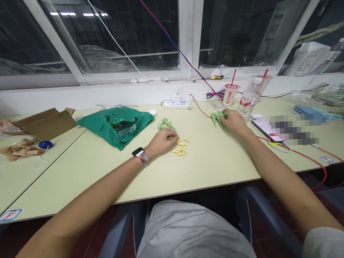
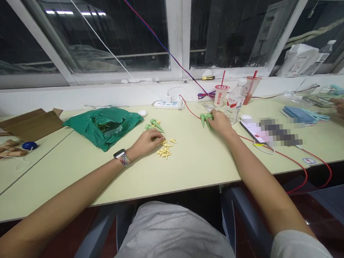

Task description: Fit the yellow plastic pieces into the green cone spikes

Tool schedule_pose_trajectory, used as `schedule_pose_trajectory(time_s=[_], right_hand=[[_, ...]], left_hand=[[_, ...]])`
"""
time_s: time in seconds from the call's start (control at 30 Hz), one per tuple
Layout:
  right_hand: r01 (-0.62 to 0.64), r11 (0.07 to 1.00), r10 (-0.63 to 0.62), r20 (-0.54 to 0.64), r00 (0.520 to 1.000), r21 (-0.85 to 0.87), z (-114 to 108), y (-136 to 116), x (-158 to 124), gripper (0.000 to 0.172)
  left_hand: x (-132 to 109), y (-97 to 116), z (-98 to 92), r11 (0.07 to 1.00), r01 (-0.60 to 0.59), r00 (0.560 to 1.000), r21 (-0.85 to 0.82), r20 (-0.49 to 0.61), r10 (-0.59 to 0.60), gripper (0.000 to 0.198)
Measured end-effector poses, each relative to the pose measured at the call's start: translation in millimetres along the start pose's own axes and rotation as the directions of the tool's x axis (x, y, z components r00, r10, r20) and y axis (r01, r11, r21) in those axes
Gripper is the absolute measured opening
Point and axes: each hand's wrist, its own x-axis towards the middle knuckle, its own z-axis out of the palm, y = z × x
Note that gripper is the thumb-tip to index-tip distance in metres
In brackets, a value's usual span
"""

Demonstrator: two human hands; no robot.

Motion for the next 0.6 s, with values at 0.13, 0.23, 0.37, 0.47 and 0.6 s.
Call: schedule_pose_trajectory(time_s=[0.13,0.23,0.37,0.47,0.6], right_hand=[[-0.009,1.0,0.009,0.002,1.0,0.008,-1.4,-1.3,-0.7,0.045],[-0.023,1.0,0.023,0.001,1.0,0.021,-2.7,-1.4,-1.7,0.046],[-0.054,0.997,0.056,-0.039,0.998,0.063,-7.2,-5.3,-6.4,0.048],[-0.04,0.996,0.049,-0.112,0.992,0.083,-11.2,-21.2,-13.2,0.045],[0.159,0.98,-0.145,-0.117,0.982,0.122,-7.1,-71.0,-23.0,0.041]], left_hand=[[0.2,-1.3,0.6,1.0,-0.016,1.0,0.012,0.003,0.016,0.026],[0.1,-2.5,1.4,1.0,-0.023,1.0,0.017,0.004,0.023,0.026],[-0.1,-1.7,1.5,1.0,-0.024,1.0,0.02,0.009,0.023,0.024],[-0.5,0.1,0.7,0.999,-0.032,0.999,0.024,0.02,0.031,0.025],[-2.3,2.6,-1.4,0.998,-0.067,0.997,0.019,0.027,0.066,0.03]])
